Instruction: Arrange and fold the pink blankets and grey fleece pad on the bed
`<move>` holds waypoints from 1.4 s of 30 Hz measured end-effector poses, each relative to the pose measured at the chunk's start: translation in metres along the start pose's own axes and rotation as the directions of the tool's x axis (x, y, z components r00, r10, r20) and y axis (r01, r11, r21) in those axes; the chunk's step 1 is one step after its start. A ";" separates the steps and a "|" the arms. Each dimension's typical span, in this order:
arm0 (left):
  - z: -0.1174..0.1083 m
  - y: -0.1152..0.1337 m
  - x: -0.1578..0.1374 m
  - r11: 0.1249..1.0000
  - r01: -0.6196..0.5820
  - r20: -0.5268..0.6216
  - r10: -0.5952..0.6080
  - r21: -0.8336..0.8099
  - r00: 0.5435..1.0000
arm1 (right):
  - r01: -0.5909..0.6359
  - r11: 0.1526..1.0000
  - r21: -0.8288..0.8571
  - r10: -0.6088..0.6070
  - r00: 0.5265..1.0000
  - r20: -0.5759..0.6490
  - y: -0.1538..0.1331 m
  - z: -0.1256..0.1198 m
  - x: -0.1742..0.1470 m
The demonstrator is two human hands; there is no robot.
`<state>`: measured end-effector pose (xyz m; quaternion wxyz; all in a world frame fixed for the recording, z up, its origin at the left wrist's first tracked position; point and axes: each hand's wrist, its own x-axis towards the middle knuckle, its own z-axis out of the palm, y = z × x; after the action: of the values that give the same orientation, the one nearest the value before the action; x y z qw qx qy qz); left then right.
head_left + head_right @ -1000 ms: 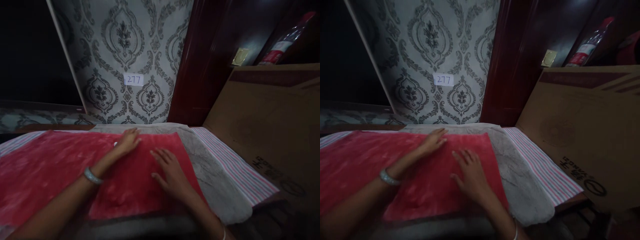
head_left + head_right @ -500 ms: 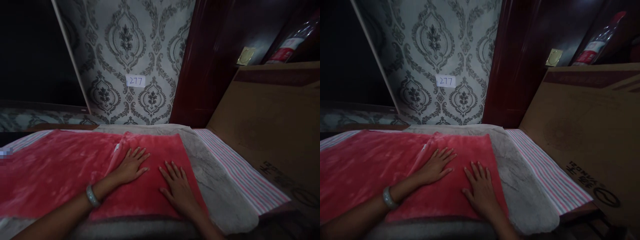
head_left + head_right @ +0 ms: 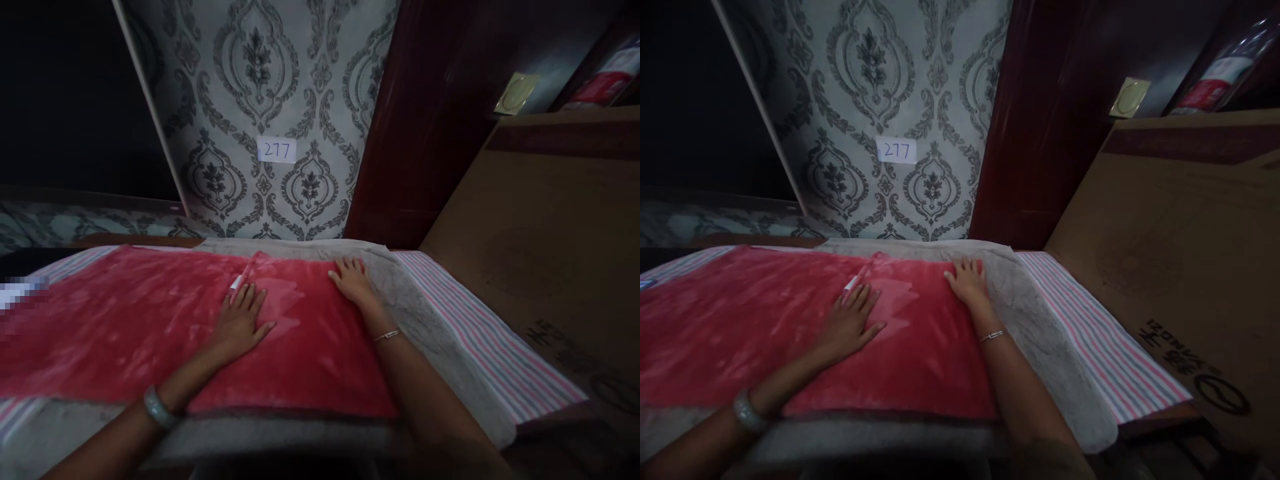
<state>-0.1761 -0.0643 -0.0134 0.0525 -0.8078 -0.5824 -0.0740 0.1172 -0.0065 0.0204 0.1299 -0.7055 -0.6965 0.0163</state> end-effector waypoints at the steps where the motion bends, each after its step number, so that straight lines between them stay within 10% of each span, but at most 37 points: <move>1: 0.006 -0.001 -0.003 1.000 0.008 0.001 -0.008 0.014 1.000 | -0.024 1.000 -0.016 0.025 0.999 0.028 0.003 0.010 0.001; 6: 0.016 -0.008 -0.007 0.999 -0.006 -0.032 0.008 0.041 0.999 | -0.060 0.998 -0.028 0.061 0.997 0.039 0.014 0.039 -0.003; 11: -0.019 0.005 -0.002 1.000 -0.006 0.093 0.006 0.000 0.996 | -0.060 0.997 -0.045 0.062 0.997 0.039 0.014 0.039 0.001; 18: -0.022 0.056 -0.036 0.870 -0.453 0.053 0.471 -0.195 0.881 | -0.058 0.998 -0.039 0.059 0.998 0.028 0.015 0.040 0.001; 28: -0.011 0.046 -0.070 0.862 -0.407 0.050 0.441 -0.303 0.896 | -0.100 0.995 -0.029 0.103 0.988 0.117 0.008 0.028 0.001; 35: -0.044 0.036 0.033 0.925 -0.165 0.112 0.214 -0.342 0.970 | 0.046 0.993 0.112 -0.065 0.983 0.169 -0.053 -0.008 0.025; 42: -0.013 0.035 0.129 0.979 0.089 0.090 -0.073 -0.184 0.993 | 0.007 0.999 0.033 -0.009 0.998 0.064 -0.069 0.042 0.018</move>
<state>-0.1039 0.0431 0.0229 -0.0508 -0.7871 -0.6070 -0.0972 0.0417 0.0174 -0.0035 0.1192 -0.6995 -0.7028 0.0499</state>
